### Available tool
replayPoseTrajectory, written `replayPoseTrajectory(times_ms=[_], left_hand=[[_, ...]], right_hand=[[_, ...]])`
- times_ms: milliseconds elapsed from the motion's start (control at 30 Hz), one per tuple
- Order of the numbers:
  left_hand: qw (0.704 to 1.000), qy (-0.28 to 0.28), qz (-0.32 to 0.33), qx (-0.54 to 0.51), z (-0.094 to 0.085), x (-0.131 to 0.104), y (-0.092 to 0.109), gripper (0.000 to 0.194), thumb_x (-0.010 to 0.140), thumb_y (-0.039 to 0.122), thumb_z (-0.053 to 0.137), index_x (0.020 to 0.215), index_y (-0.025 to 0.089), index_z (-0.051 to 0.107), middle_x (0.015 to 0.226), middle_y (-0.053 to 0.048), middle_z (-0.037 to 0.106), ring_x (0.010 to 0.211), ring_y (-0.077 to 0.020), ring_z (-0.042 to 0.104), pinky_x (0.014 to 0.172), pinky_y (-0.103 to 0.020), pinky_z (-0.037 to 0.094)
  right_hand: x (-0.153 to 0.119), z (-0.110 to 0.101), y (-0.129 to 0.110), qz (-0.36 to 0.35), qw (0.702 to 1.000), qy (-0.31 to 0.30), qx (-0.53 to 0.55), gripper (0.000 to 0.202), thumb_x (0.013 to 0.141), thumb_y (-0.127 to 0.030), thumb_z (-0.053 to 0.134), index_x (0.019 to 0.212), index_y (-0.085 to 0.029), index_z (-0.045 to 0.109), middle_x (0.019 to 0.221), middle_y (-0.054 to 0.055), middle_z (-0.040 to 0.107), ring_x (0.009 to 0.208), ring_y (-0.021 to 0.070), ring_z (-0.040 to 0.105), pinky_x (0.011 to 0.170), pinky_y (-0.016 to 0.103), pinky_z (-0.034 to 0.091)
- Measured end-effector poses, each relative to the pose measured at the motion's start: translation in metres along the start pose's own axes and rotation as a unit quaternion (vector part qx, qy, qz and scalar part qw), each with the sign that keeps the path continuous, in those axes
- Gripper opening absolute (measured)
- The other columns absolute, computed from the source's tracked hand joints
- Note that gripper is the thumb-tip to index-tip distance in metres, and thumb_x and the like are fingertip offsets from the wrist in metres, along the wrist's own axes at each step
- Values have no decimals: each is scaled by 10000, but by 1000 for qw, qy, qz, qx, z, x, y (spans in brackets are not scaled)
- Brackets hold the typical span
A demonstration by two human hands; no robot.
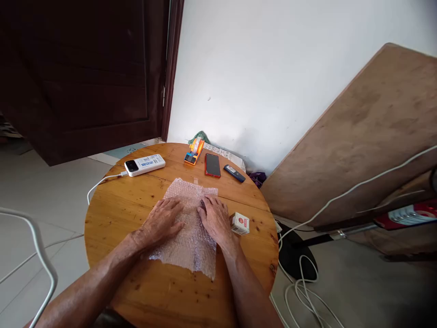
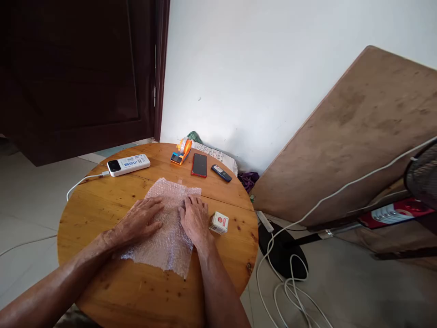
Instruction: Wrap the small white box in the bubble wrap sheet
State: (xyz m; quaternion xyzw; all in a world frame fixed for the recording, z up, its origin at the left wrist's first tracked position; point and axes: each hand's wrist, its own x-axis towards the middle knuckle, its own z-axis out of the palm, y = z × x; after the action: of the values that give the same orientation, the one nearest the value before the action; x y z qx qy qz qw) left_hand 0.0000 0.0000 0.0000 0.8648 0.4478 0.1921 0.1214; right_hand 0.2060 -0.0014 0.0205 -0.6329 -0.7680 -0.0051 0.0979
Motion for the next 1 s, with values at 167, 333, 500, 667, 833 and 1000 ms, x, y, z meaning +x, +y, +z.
replayPoseTrajectory(times_ms=[167, 333, 500, 667, 833, 1000], left_hand=[[1000, 8, 2, 7, 3, -1, -1, 380, 815, 238, 610, 1192, 192, 619, 1374, -134, 570, 1296, -313, 492, 1103, -497, 380], [1000, 10, 13, 4, 4, -2, -2, 379, 813, 247, 605, 1187, 195, 624, 1356, -137, 573, 1287, -321, 489, 1101, -510, 370], [1000, 1, 16, 13, 2, -2, -3, 368, 810, 254, 602, 1171, 192, 634, 1363, -144, 565, 1275, -328, 493, 1093, -519, 374], [1000, -1, 21, 12, 3, -2, -3, 365, 814, 247, 604, 1175, 194, 632, 1363, -137, 567, 1290, -327, 484, 1097, -518, 371], [1000, 7, 16, 2, 4, -3, -3, 360, 812, 249, 606, 1167, 198, 638, 1366, -141, 565, 1286, -329, 486, 1098, -529, 367], [1000, -3, 8, 0, 1, -2, -4, 349, 808, 252, 601, 1147, 191, 656, 1376, -140, 569, 1298, -324, 487, 1096, -516, 383]], right_hand=[[1, -1, -1, -6, 999, 29, 17, 300, 963, -262, 488, 1225, -165, 597, 1325, 124, 603, 1212, 296, 523, 983, 440, 390], [7, 4, -10, -56, 996, 50, 39, 356, 968, -243, 464, 1305, -172, 555, 1381, 134, 564, 1261, 281, 493, 1048, 446, 356], [13, 8, -4, -31, 999, 10, 29, 379, 988, -297, 442, 1334, -177, 536, 1418, 127, 538, 1287, 276, 480, 1049, 443, 356], [8, 3, 10, 40, 999, 12, 14, 339, 990, -303, 430, 1270, -165, 562, 1385, 137, 559, 1258, 296, 498, 998, 451, 384], [4, 6, 6, -1, 999, 46, 20, 355, 978, -288, 455, 1308, -178, 529, 1396, 126, 547, 1277, 282, 474, 1018, 436, 360], [5, 10, 1, -24, 999, 27, 30, 342, 975, -286, 472, 1298, -205, 550, 1386, 107, 564, 1262, 269, 490, 1011, 432, 367]])
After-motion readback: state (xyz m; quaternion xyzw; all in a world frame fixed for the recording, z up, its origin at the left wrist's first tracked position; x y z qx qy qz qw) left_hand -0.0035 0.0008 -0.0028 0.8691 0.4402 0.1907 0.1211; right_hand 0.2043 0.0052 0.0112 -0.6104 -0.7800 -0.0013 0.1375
